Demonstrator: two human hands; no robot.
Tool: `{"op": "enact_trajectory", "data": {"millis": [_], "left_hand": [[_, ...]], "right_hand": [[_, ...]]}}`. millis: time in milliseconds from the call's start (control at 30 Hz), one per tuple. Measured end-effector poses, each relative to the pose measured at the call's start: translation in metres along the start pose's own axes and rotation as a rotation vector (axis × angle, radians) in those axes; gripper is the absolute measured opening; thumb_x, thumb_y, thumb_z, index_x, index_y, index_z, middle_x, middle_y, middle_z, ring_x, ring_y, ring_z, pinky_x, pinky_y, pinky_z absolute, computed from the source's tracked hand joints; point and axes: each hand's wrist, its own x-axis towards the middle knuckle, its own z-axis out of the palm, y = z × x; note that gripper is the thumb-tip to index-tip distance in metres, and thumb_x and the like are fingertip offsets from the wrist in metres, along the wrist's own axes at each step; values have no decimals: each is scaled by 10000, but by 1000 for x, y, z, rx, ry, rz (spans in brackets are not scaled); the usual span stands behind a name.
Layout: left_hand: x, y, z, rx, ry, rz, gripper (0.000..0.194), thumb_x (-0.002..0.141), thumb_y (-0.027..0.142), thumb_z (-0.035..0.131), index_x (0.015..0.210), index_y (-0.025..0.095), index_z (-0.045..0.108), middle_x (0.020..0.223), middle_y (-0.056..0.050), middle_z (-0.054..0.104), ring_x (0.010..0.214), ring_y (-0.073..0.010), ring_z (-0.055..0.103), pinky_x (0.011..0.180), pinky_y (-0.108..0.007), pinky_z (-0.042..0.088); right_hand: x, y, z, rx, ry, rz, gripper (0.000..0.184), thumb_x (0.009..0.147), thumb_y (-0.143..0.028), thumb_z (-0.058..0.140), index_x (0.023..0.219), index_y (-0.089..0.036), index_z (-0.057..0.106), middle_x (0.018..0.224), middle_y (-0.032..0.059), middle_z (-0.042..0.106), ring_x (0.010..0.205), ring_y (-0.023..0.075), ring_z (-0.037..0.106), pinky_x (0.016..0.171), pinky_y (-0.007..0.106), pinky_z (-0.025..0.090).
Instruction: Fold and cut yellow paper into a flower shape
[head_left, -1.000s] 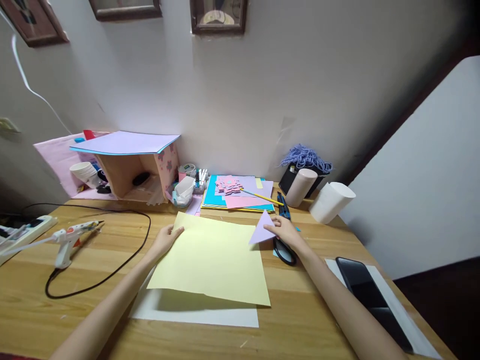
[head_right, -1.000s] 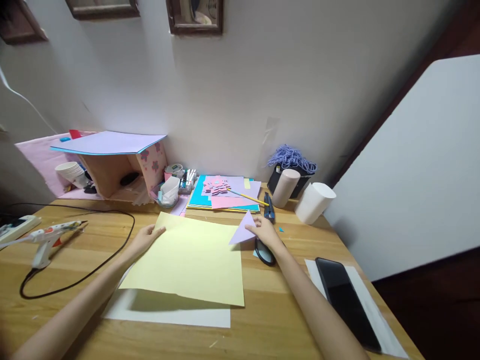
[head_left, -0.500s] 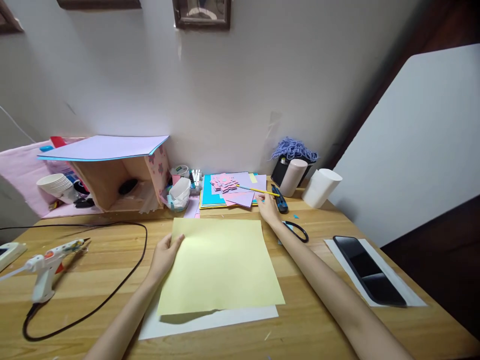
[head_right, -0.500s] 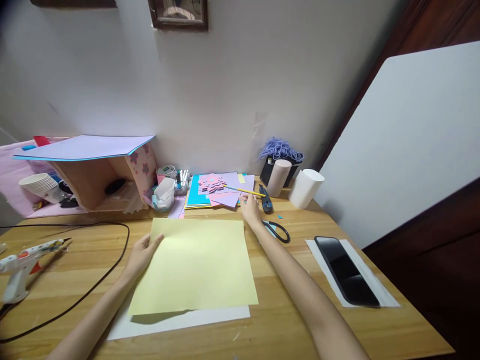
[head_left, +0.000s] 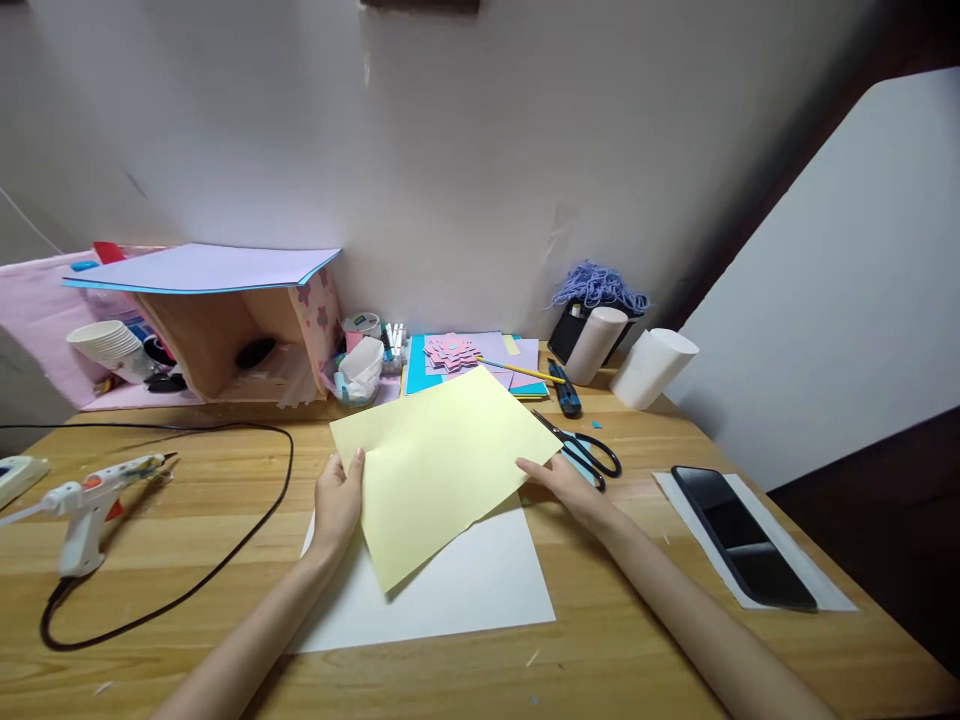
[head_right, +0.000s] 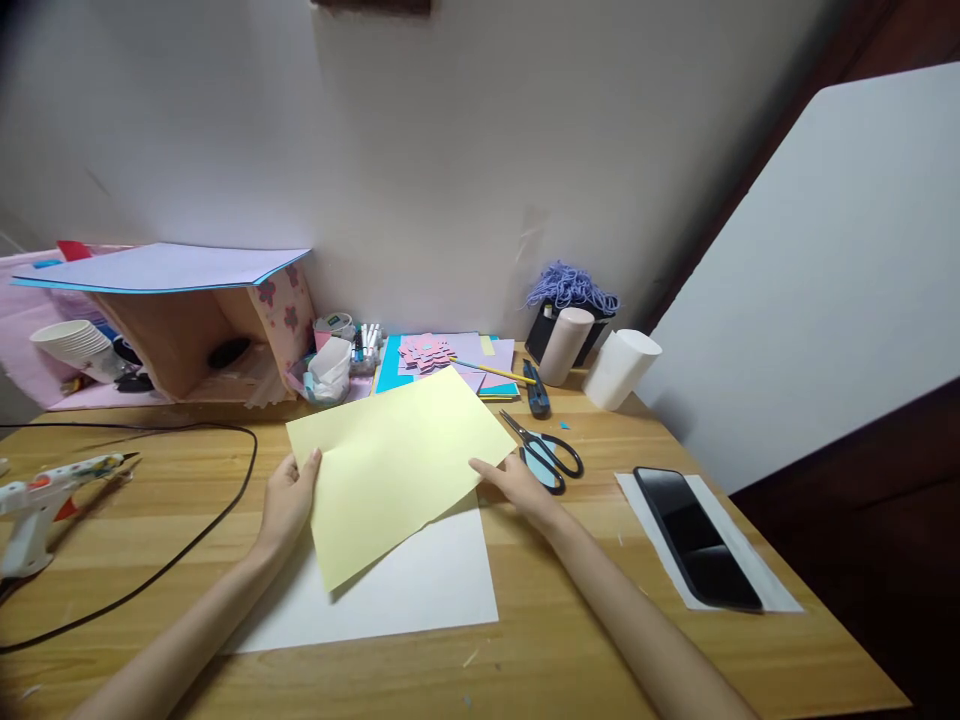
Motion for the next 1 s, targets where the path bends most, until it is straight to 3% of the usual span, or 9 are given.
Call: {"op": "enact_trajectory", "data": {"millis": [100, 167, 300, 500, 767, 800, 900, 933, 1000], "left_hand": [[-2, 2, 10, -52, -128, 6, 482, 716, 507, 535, 1007, 124, 569, 918, -103, 650, 766, -217, 602, 622, -284, 455], [-4, 4, 14, -79, -192, -11, 481, 724, 491, 530, 1041, 131, 558, 970, -111, 642, 814, -227, 603, 675, -308, 459], [-5, 6, 19, -174, -267, -145, 458, 721, 465, 524, 1006, 110, 572, 962, -131, 655, 862, -255, 608, 758, -353, 455], [-8, 7, 16, -263, -249, -134, 404, 779, 445, 464, 972, 114, 594, 1109, -134, 609, 1012, -246, 558, 887, -346, 402], [-8, 18, 12, -309, -322, -195, 496, 703, 480, 577, 1006, 87, 573, 948, -150, 669, 852, -268, 624, 671, -338, 488], [-6, 24, 12, -300, -325, -168, 491, 703, 477, 579, 1007, 91, 574, 945, -143, 670, 840, -264, 626, 668, -335, 489], [1, 51, 17, -293, -346, -22, 443, 718, 457, 577, 997, 113, 588, 963, -118, 668, 853, -241, 619, 708, -321, 486], [4, 62, 20, -299, -359, 20, 428, 720, 450, 580, 989, 117, 595, 961, -111, 669, 852, -235, 618, 714, -317, 485], [13, 84, 27, -299, -408, 72, 403, 710, 438, 599, 953, 117, 614, 927, -100, 677, 806, -222, 624, 697, -309, 486]], "right_hand": [[6, 1, 21, -247, 193, -25, 432, 837, -380, 423, 1165, -130, 553, 1099, 102, 627, 1078, 285, 534, 920, 415, 419], [4, -1, 34, -467, 209, -208, 440, 857, -253, 353, 1279, -161, 439, 1231, 79, 541, 1174, 256, 454, 977, 408, 372], [-10, -5, 64, -915, -43, -525, 719, 699, 4, 329, 1378, -218, 245, 1428, 36, 274, 1308, 194, 236, 1069, 421, 234], [-22, -1, 109, -1165, -278, -547, 757, 682, -9, 395, 1386, -223, 220, 1454, 41, 203, 1330, 235, 146, 1066, 446, 223], [-27, -25, 102, -944, -529, -546, 716, 753, -436, 552, 1373, -237, 254, 1452, 83, 197, 1332, 276, 135, 1069, 470, 180], [-21, -33, 96, -869, -459, -522, 782, 715, -492, 580, 1374, -232, 249, 1453, 94, 193, 1331, 283, 135, 1064, 471, 192], [10, -61, 76, -544, 90, -383, 836, 693, -480, 618, 1376, -223, 210, 1440, 117, 220, 1312, 272, 210, 1058, 480, 207], [24, -70, 70, -407, 147, -326, 871, 664, -469, 650, 1373, -231, 204, 1432, 119, 240, 1289, 272, 271, 1033, 468, 271], [48, -88, 60, -133, -3, -240, 792, 657, -436, 670, 1330, -234, 306, 1361, 125, 381, 1167, 269, 456, 917, 425, 428]]}}
